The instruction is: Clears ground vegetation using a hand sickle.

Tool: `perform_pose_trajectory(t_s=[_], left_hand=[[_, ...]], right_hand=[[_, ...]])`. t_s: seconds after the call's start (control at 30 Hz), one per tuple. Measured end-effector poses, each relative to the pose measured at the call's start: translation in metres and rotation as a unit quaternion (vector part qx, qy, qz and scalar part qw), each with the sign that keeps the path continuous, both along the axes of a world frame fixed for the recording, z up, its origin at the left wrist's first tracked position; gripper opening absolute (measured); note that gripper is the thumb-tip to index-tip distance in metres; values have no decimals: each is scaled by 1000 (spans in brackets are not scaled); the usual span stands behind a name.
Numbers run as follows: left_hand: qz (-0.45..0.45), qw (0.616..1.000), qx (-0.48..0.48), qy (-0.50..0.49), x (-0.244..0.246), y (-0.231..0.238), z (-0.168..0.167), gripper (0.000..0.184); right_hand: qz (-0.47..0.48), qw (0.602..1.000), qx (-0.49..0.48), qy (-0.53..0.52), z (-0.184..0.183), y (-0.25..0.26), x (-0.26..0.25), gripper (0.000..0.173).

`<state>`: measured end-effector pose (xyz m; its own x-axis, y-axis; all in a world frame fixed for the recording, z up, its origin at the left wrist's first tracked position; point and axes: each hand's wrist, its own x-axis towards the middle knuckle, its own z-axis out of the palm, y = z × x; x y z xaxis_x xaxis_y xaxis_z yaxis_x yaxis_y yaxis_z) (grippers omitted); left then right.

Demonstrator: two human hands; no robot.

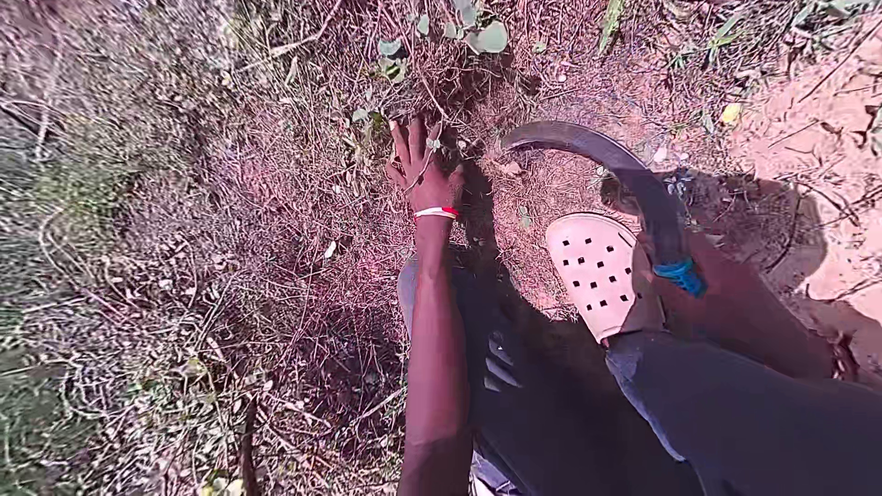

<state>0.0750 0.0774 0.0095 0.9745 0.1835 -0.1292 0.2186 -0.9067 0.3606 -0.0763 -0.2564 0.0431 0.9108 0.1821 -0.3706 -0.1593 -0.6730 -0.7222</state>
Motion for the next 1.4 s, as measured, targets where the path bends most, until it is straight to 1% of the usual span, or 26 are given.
perform_pose_trajectory(t_s=[0.07,0.13,0.2,0.27,0.3,0.33,0.37,0.43,0.5,0.6,0.67,0.7,0.8,0.87,0.9,0.97,1.0,1.07,1.13,1.17,1.2,1.23,1.3,1.4], left_hand=[[7,999,-32,-25,-3,2,4,51],[5,997,-31,-74,-15,-4,7,39],[-4,990,-11,-138,-29,-21,11,28],[-39,984,-5,-176,-42,-43,15,23],[-74,983,-17,-167,-48,-54,17,23],[-124,982,-28,-142,-54,-63,19,25],[-166,976,-43,-133,-54,-72,13,29],[-216,968,-47,-117,-42,-86,-13,39],[-244,968,-5,-54,-19,-90,-33,54],[-238,970,53,18,18,-87,-46,71],[-223,970,60,78,32,-89,-46,75],[-221,969,69,92,33,-89,-45,76],[-228,963,97,104,21,-90,-40,74],[-241,950,105,166,8,-89,-24,73],[-251,943,95,197,2,-86,-13,72],[-251,960,54,113,-7,-66,-22,67],[-230,971,7,64,-7,-53,-22,62],[-139,986,-96,-10,-4,-25,-13,52],[-26,980,-176,-92,-1,-2,-3,40],[22,976,-195,-99,-1,5,2,37],[41,972,-211,-94,-1,10,5,35],[39,972,-219,-80,-2,11,6,33],[7,976,-212,-57,-7,3,5,31],[-88,973,-210,-36,2,-25,0,29]], right_hand=[[46,997,-40,-55,3,-2,-6,39],[45,993,-58,-90,-2,-3,-11,42],[0,992,-54,-110,-9,0,-12,41],[-66,995,-25,-73,-8,4,-9,45],[-96,994,-10,-43,-6,6,-6,47],[-120,993,3,-17,-8,6,-4,49],[-147,989,21,6,-9,7,-2,52],[-185,981,53,34,-12,8,3,54],[-203,974,82,49,-13,8,6,56],[-210,970,95,71,-12,12,8,55],[-216,968,99,83,-12,13,7,53],[-221,966,104,87,-13,13,8,53],[-234,960,115,104,-15,14,8,53],[-236,958,117,110,-12,15,10,53],[-238,958,116,114,-11,16,11,54],[-239,956,114,125,-10,14,13,56],[-237,957,111,129,-9,13,14,56],[-238,956,108,135,-10,11,14,54],[-242,953,109,144,-10,10,15,55],[-242,952,109,149,-10,11,15,57],[-243,952,108,153,-10,12,16,58],[-241,952,106,155,-12,13,16,59],[-241,951,113,157,-15,15,16,59],[-240,951,126,150,-14,17,17,57]])
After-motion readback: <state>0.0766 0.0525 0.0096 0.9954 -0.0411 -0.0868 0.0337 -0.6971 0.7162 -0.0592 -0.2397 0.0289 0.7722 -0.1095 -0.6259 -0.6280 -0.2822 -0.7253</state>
